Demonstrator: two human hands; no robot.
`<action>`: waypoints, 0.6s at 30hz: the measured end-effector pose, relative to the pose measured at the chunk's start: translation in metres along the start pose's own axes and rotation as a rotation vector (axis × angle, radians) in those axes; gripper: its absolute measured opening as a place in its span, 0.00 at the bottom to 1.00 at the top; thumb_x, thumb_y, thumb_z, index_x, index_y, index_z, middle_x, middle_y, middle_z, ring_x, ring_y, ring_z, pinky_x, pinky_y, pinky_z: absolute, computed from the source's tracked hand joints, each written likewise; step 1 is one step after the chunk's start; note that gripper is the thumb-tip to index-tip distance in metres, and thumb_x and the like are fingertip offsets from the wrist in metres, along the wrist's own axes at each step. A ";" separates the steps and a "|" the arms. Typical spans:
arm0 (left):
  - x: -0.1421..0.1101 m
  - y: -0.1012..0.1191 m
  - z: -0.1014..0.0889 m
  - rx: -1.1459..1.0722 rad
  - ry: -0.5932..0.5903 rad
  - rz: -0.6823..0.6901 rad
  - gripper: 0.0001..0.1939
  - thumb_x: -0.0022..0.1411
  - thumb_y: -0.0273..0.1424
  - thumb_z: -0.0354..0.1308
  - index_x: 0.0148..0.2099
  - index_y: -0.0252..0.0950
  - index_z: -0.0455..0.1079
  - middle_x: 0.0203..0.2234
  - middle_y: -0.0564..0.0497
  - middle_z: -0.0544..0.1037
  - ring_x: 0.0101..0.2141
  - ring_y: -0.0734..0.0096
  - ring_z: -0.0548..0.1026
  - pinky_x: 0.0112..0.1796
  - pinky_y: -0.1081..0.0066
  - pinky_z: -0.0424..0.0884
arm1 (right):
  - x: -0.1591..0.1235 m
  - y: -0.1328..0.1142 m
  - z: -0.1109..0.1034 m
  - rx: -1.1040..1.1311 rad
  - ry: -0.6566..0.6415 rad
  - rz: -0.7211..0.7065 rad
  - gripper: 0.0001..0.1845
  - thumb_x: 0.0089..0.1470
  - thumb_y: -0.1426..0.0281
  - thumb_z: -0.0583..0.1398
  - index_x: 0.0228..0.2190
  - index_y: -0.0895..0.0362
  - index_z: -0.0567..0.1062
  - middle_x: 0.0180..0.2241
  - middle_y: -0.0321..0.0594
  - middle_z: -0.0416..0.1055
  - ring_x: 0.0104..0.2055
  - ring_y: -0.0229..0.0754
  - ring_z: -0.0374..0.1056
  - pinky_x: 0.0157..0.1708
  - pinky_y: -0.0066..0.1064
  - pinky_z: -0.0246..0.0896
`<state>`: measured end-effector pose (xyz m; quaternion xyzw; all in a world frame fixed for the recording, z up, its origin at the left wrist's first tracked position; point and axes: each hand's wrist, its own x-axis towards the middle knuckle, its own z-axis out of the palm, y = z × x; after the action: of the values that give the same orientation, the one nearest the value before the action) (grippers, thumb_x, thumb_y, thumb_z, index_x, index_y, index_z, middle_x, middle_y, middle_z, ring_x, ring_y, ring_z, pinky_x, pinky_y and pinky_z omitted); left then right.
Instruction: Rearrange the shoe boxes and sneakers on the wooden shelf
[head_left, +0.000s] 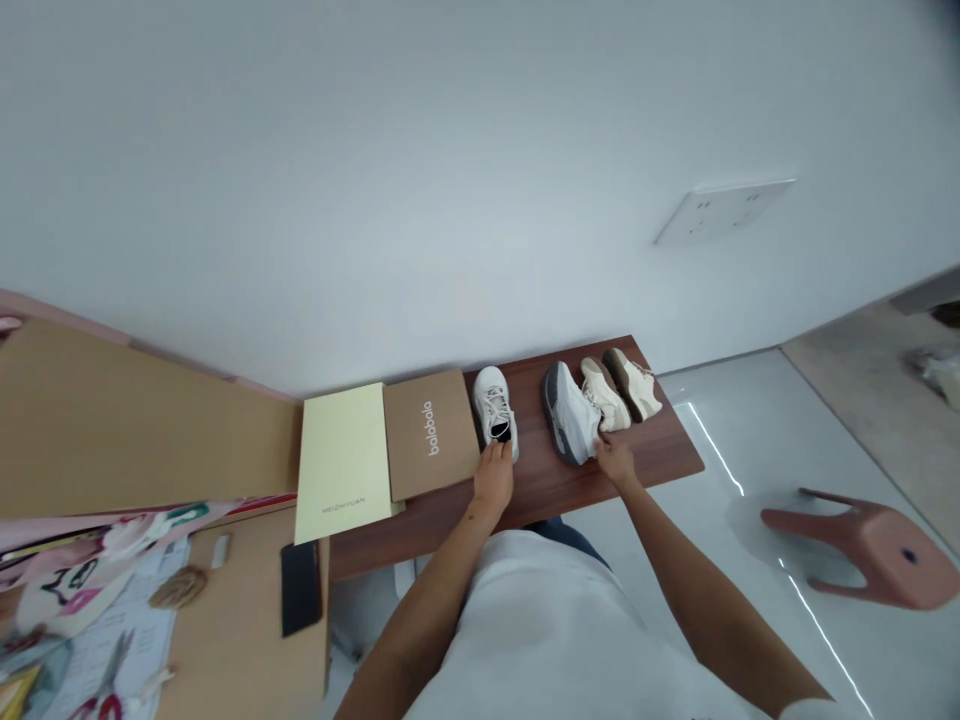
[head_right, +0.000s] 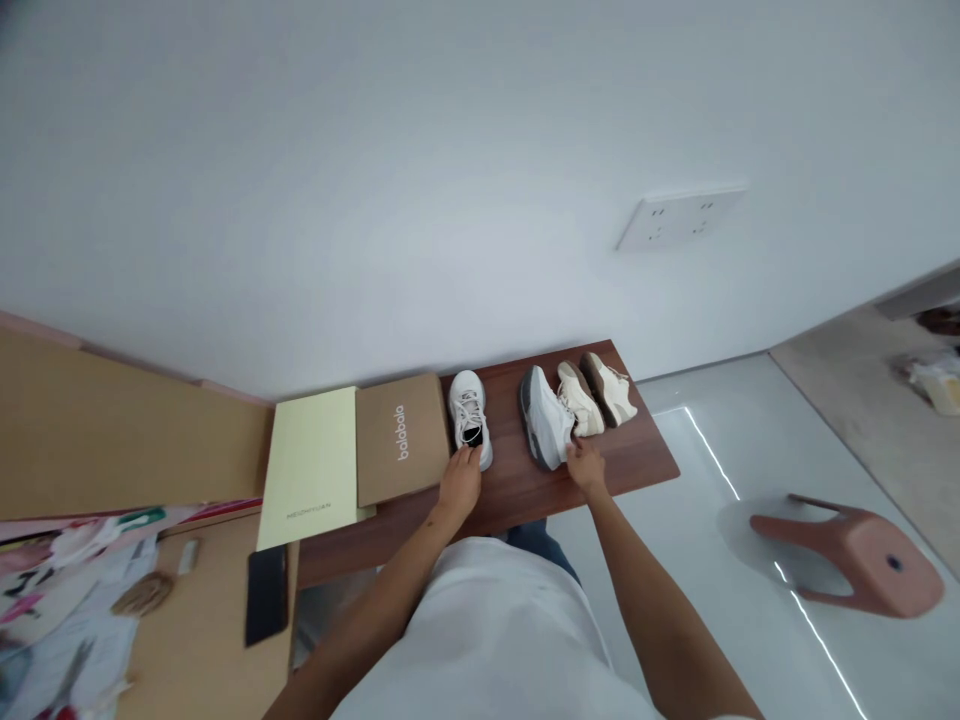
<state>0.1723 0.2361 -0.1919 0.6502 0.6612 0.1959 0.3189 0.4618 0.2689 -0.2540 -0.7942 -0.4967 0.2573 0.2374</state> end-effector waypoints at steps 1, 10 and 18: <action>-0.002 0.003 0.004 0.106 0.001 0.051 0.24 0.64 0.18 0.49 0.60 0.35 0.70 0.56 0.36 0.74 0.64 0.56 0.65 0.65 0.55 0.57 | 0.005 0.003 -0.002 -0.006 -0.088 -0.014 0.20 0.55 0.59 0.55 0.41 0.58 0.79 0.41 0.53 0.79 0.49 0.58 0.72 0.54 0.51 0.62; 0.004 0.038 0.069 -0.102 -0.082 0.100 0.32 0.64 0.23 0.49 0.70 0.31 0.57 0.64 0.34 0.65 0.64 0.54 0.65 0.63 0.53 0.62 | 0.007 -0.036 -0.008 0.023 -0.336 -0.270 0.20 0.60 0.57 0.52 0.35 0.57 0.77 0.35 0.46 0.79 0.39 0.50 0.74 0.43 0.39 0.67; 0.023 0.018 0.107 -0.752 0.041 -0.222 0.37 0.58 0.23 0.57 0.69 0.34 0.59 0.66 0.37 0.64 0.65 0.52 0.64 0.65 0.51 0.58 | 0.001 -0.098 -0.011 -0.205 -0.487 -0.659 0.21 0.53 0.70 0.63 0.50 0.59 0.75 0.47 0.48 0.77 0.52 0.51 0.69 0.54 0.39 0.61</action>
<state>0.2592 0.2438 -0.2603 0.4084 0.6161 0.4017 0.5406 0.4038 0.3069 -0.1832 -0.5283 -0.7887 0.2971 0.1024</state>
